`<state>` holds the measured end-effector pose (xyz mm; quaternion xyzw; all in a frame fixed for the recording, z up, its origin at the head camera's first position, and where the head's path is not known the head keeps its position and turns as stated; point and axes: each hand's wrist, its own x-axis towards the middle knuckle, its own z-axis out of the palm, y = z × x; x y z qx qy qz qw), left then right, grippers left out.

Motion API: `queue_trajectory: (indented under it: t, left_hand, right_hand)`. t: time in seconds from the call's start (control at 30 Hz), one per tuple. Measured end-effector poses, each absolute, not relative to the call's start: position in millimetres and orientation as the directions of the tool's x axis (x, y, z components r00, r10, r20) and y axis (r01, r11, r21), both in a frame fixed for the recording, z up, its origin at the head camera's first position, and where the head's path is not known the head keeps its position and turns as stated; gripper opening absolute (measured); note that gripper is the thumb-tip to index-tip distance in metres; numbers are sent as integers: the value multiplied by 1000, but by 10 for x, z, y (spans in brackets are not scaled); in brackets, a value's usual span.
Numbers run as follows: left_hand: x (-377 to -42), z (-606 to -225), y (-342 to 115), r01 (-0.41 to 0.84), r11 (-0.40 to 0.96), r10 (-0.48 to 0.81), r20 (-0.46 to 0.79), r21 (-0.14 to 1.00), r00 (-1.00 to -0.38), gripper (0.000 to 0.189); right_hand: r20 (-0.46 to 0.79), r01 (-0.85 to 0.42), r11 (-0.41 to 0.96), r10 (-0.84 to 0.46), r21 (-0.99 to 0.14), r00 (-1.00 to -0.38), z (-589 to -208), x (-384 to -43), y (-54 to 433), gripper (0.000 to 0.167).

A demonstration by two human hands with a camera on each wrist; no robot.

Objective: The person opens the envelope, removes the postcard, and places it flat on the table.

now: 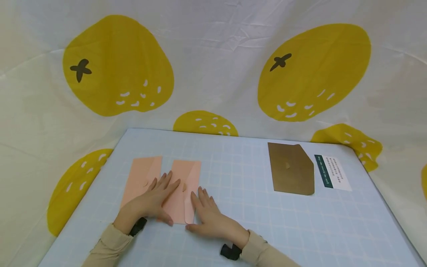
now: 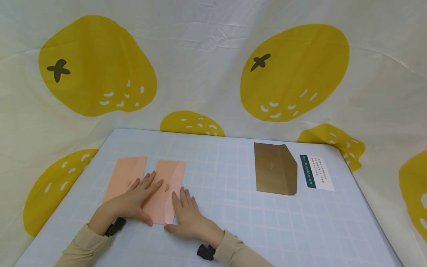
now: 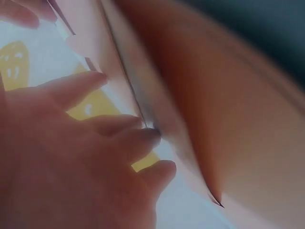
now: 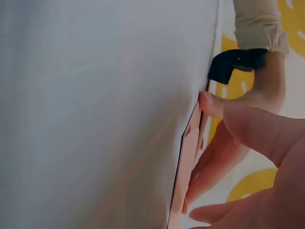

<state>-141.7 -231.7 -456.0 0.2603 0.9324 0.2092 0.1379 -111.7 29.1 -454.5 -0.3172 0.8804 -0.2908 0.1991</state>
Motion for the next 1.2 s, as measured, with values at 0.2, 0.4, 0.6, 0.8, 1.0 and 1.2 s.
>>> queue_trajectory:
  t: [0.2, 0.4, 0.6, 0.8, 1.0, 1.2]
  left_hand:
    - [-1398, -4562, -2306, 395, 779, 534, -186, 487, -825, 132]
    - [-1398, -4558, -2303, 385, 757, 550, -197, 528, -811, 128]
    - [-1379, -4510, -2275, 375, 734, 564, -201, 566, -801, 126]
    - [-1347, -4438, -2224, 382, 719, 576, -189, 580, -796, 124]
    - [-1322, -4490, -2200, 381, 726, 573, -195, 573, -796, 123]
    - [-1249, -4508, -2151, 380, 724, 575, -199, 576, -794, 125]
  right_hand:
    - [-197, -450, 630, -693, -633, -693, -4516, -1113, 277, 83]
    - [-201, -462, 633, -699, -621, -687, -4538, -1129, 282, 83]
    - [-184, -478, 619, -710, -623, -680, -4563, -1137, 298, 83]
    - [-168, -499, 608, -721, -617, -672, -4565, -1129, 319, 82]
    - [-171, -509, 619, -719, -598, -674, -4561, -1098, 360, 82]
    - [-183, -527, 622, -729, -579, -659, -4575, -1048, 424, 83]
